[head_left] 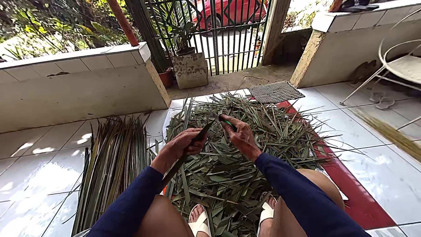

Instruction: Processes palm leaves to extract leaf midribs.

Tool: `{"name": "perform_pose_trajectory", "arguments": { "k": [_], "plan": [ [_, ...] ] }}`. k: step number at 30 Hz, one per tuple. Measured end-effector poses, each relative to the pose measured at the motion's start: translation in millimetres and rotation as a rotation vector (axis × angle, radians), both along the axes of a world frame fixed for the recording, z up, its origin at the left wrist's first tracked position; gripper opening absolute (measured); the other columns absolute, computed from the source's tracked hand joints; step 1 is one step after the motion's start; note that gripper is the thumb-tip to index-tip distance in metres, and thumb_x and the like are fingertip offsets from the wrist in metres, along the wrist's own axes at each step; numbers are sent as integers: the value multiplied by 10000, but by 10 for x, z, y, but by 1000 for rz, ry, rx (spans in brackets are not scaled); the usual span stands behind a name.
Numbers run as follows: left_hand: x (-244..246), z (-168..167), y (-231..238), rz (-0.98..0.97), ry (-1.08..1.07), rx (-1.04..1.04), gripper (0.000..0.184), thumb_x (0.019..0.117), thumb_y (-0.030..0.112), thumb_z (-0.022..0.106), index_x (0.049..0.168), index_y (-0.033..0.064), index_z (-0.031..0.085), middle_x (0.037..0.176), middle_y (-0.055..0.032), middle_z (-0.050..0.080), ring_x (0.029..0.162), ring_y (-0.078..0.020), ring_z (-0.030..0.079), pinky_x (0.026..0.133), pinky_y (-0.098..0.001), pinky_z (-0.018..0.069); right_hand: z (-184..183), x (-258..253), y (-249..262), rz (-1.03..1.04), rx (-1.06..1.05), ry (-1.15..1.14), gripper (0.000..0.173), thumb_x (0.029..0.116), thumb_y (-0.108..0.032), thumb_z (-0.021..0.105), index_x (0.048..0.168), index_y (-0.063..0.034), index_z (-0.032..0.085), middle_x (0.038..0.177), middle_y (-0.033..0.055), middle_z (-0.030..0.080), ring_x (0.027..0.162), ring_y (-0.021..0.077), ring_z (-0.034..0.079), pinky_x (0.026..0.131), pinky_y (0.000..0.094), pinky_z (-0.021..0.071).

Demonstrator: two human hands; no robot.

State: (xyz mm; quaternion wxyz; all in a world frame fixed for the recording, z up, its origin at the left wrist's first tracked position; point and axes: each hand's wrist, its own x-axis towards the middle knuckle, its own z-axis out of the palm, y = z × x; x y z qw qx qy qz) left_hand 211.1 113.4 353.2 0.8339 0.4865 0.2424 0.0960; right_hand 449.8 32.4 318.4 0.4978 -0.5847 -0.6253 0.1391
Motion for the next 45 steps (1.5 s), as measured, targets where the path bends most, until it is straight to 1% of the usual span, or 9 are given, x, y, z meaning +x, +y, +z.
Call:
{"name": "perform_pose_trajectory", "arguments": {
  "k": [13, 17, 24, 28, 32, 35, 40, 43, 45],
  "plan": [
    [-35, 34, -26, -28, -54, -52, 252, 1067, 198, 350, 948, 127, 561, 649, 61, 445, 426, -2, 392, 382, -136, 348, 22, -76, 18, -106, 60, -83, 340, 1056, -410, 556, 1364, -337, 679, 1093, -31, 733, 938, 134, 695, 786, 445, 574],
    [-61, 11, -48, -49, -37, -57, 240, 1060, 192, 366, 942, 128, 565, 644, 62, 442, 424, -3, 397, 380, -137, 351, 75, -24, 30, -134, 61, -33, 352, 1058, -380, 565, 1383, -296, 670, 1200, -18, 729, 1011, 148, 701, 849, 457, 574],
    [-132, -7, -72, -81, -23, -58, 220, 1048, 201, 394, 950, 128, 576, 637, 62, 435, 419, -5, 393, 373, -141, 344, 167, 172, 47, -166, 83, 63, 368, 1064, -352, 568, 1404, -244, 657, 1231, 25, 721, 1003, 181, 702, 849, 469, 565],
    [-193, -4, -111, -98, -3, -35, 224, 1054, 206, 402, 948, 123, 581, 628, 58, 420, 416, -16, 381, 371, -152, 335, 182, 355, 147, -220, 96, 96, 354, 1058, -389, 562, 1374, -284, 680, 1273, -38, 718, 1102, 110, 687, 956, 427, 549],
    [-279, -26, -139, -128, 0, -45, 217, 1050, 210, 428, 938, 120, 590, 615, 59, 417, 414, -14, 385, 372, -150, 333, 239, 568, 171, -236, 90, 161, 372, 1061, -387, 556, 1389, -250, 666, 1304, -34, 703, 1108, 96, 681, 976, 399, 546],
    [-357, -59, -143, -146, 14, -44, 197, 1040, 218, 462, 945, 117, 601, 625, 53, 432, 419, -18, 394, 374, -154, 339, 278, 763, 188, -295, 90, 211, 376, 1072, -388, 532, 1397, -251, 661, 1157, 19, 735, 864, 146, 664, 805, 419, 531],
    [-341, -24, -208, 54, 131, 182, 286, 1105, 265, 423, 986, 84, 609, 615, 36, 439, 422, -31, 390, 376, -161, 342, 297, 920, 175, -351, 131, 235, 364, 1077, -352, 532, 1385, -212, 664, 949, 52, 697, 682, 159, 563, 666, 387, 481],
    [-237, 21, -216, 157, 216, 402, 326, 1122, 289, 416, 1009, 63, 622, 625, 14, 473, 431, -50, 404, 382, -175, 348, 274, 605, 45, -206, 16, 169, 359, 1071, -357, 533, 1389, -251, 660, 1135, 20, 731, 822, 144, 655, 770, 411, 540],
    [-167, 42, -220, 193, 255, 510, 321, 1120, 280, 429, 1019, 54, 634, 624, 6, 494, 432, -55, 415, 385, -177, 351, 206, 347, -33, -125, -33, 108, 349, 1061, -368, 552, 1377, -281, 674, 1076, 12, 740, 767, 140, 651, 706, 414, 540]
  ]
}}
